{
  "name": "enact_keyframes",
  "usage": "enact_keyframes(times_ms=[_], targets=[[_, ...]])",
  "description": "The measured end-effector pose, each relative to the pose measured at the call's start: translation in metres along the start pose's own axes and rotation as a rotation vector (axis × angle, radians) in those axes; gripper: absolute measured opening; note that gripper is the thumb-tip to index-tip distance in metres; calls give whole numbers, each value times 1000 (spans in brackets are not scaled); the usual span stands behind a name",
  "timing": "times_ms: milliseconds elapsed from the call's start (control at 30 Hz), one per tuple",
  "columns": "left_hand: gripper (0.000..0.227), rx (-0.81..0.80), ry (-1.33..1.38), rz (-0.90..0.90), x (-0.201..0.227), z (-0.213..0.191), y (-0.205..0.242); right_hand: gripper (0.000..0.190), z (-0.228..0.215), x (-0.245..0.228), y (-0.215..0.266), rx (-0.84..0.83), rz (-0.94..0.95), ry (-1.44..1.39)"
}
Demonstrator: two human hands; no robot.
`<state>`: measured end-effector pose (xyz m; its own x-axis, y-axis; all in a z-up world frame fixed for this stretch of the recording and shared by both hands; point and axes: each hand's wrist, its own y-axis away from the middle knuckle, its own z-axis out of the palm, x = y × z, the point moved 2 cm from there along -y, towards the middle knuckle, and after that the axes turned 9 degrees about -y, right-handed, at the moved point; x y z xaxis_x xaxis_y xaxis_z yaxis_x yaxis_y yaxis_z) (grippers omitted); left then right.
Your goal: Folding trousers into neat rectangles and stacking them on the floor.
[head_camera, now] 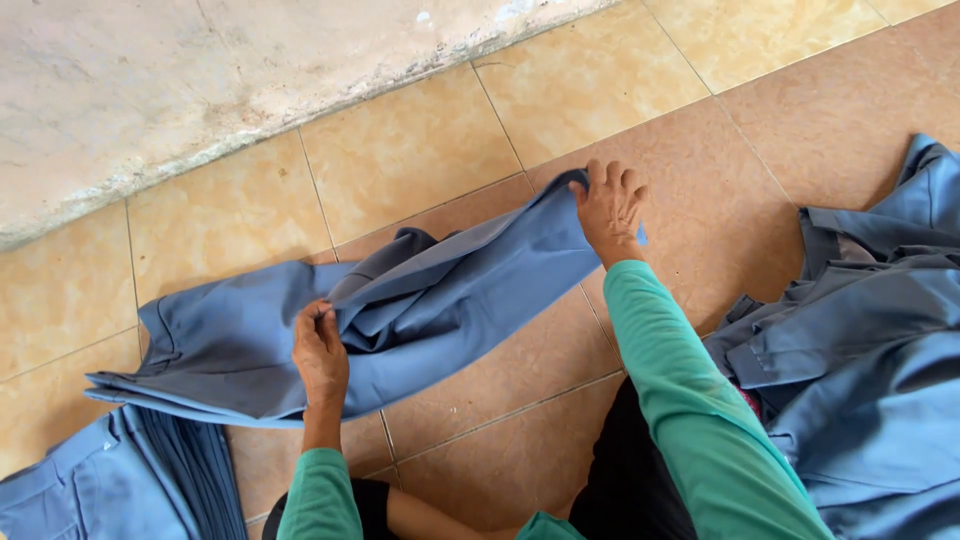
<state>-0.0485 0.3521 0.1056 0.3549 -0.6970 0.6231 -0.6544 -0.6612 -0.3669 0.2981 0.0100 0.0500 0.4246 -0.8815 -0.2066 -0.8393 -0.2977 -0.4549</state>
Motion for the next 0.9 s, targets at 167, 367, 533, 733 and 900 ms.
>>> enact_keyframes(times_ms=[167, 367, 533, 733, 900], targets=[[12, -97, -77, -95, -31, 18, 24, 49, 8, 37, 13, -1, 464, -297], [13, -100, -87, -69, -37, 35, 41, 46, 107, 86, 116, -332, 222, -136], [13, -112, -83, -54, -28, 40, 39, 33, 24, 78, 155, -376, 133, 121], [11, -92, -50, -19, -12, 41, 45, 32, 35, 127, 151, -521, 261, 293], [12, -48, -31, -32, -18, 39, 56, 33, 92, 57, 31, -368, 338, -274]])
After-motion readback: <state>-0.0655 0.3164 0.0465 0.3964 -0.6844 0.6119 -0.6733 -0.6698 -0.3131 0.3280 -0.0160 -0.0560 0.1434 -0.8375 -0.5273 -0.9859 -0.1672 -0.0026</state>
